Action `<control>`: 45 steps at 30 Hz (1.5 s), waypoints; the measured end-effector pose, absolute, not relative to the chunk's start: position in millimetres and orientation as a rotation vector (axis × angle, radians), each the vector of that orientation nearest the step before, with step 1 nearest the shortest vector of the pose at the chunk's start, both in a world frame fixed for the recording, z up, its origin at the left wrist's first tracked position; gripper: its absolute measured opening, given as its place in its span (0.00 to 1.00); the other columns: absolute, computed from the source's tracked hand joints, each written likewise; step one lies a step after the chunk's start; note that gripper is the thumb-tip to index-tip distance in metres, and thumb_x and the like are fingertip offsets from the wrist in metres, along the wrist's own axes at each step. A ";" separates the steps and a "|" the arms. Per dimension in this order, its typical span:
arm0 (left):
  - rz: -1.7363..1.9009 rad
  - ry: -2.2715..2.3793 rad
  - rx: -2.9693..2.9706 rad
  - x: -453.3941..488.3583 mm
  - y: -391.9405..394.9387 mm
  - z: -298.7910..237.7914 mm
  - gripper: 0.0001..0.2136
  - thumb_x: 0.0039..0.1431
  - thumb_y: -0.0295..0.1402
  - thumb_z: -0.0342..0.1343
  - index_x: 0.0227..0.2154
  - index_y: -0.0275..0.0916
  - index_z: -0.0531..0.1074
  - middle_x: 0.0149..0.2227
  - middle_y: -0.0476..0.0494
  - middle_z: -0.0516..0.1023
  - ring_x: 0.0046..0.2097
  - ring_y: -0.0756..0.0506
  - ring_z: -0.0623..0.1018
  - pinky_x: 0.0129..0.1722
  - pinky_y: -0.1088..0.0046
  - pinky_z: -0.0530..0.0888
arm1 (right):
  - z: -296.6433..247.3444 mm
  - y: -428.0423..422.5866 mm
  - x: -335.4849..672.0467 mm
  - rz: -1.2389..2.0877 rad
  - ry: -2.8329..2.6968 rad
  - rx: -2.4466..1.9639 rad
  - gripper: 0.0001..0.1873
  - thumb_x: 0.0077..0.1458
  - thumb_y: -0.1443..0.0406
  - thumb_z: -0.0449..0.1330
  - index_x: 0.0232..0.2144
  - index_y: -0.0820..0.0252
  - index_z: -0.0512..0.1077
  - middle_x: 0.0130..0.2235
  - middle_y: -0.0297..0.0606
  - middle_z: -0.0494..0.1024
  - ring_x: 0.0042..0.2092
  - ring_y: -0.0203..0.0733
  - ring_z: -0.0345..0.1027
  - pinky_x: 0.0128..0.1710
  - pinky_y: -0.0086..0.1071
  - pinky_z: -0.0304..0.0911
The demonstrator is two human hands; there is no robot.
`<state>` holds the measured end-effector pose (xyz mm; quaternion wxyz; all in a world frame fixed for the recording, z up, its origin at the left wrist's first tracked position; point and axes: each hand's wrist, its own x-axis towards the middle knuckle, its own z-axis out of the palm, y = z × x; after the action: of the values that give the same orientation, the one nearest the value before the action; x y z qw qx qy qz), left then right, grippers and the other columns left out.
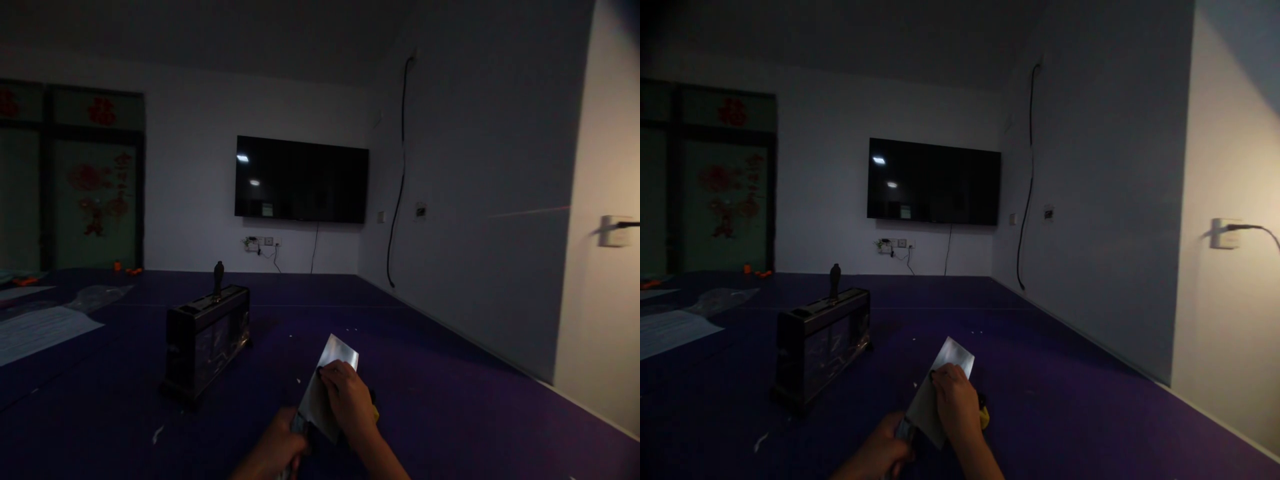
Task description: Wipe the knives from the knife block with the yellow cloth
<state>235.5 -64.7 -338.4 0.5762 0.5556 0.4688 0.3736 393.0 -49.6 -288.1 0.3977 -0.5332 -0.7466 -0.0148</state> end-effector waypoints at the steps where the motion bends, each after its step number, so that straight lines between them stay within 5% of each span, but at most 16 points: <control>1: 0.893 1.088 1.303 235.7 -64.0 -339.1 0.14 0.37 0.24 0.53 0.33 0.38 0.67 0.11 0.60 0.60 0.11 0.56 0.56 0.13 0.81 0.54 | -288.4 -50.5 391.1 -0.039 -1.907 -1.340 0.15 0.55 0.69 0.49 0.33 0.54 0.76 0.38 0.38 0.76 0.41 0.40 0.67 0.42 0.29 0.60; 10: 1.015 1.034 1.325 240.6 -63.0 -329.3 0.06 0.29 0.19 0.49 0.15 0.35 0.64 0.13 0.56 0.62 0.16 0.56 0.60 0.17 0.79 0.51 | -291.1 -57.6 376.3 0.038 -2.079 -1.234 0.14 0.55 0.68 0.50 0.33 0.52 0.76 0.37 0.35 0.75 0.40 0.37 0.66 0.40 0.26 0.60; 33: 1.005 0.894 1.178 237.8 -51.4 -342.8 0.04 0.37 0.32 0.51 0.18 0.37 0.65 0.08 0.55 0.59 0.10 0.53 0.59 0.11 0.79 0.52 | -287.0 -65.1 370.1 0.047 -2.267 -1.132 0.14 0.53 0.71 0.50 0.33 0.54 0.75 0.37 0.34 0.75 0.40 0.36 0.66 0.40 0.26 0.58; 45: 0.911 1.056 1.222 237.7 -56.6 -332.6 0.05 0.34 0.24 0.51 0.20 0.37 0.64 0.10 0.58 0.60 0.11 0.56 0.57 0.13 0.82 0.51 | -281.2 -60.1 383.0 0.030 -2.085 -1.285 0.14 0.55 0.68 0.50 0.33 0.53 0.76 0.37 0.35 0.76 0.40 0.37 0.67 0.40 0.26 0.59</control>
<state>237.7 -56.6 -332.6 0.6000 0.5272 0.4556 0.3930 383.0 -60.1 -281.2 0.3393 -0.4936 -0.8007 0.0115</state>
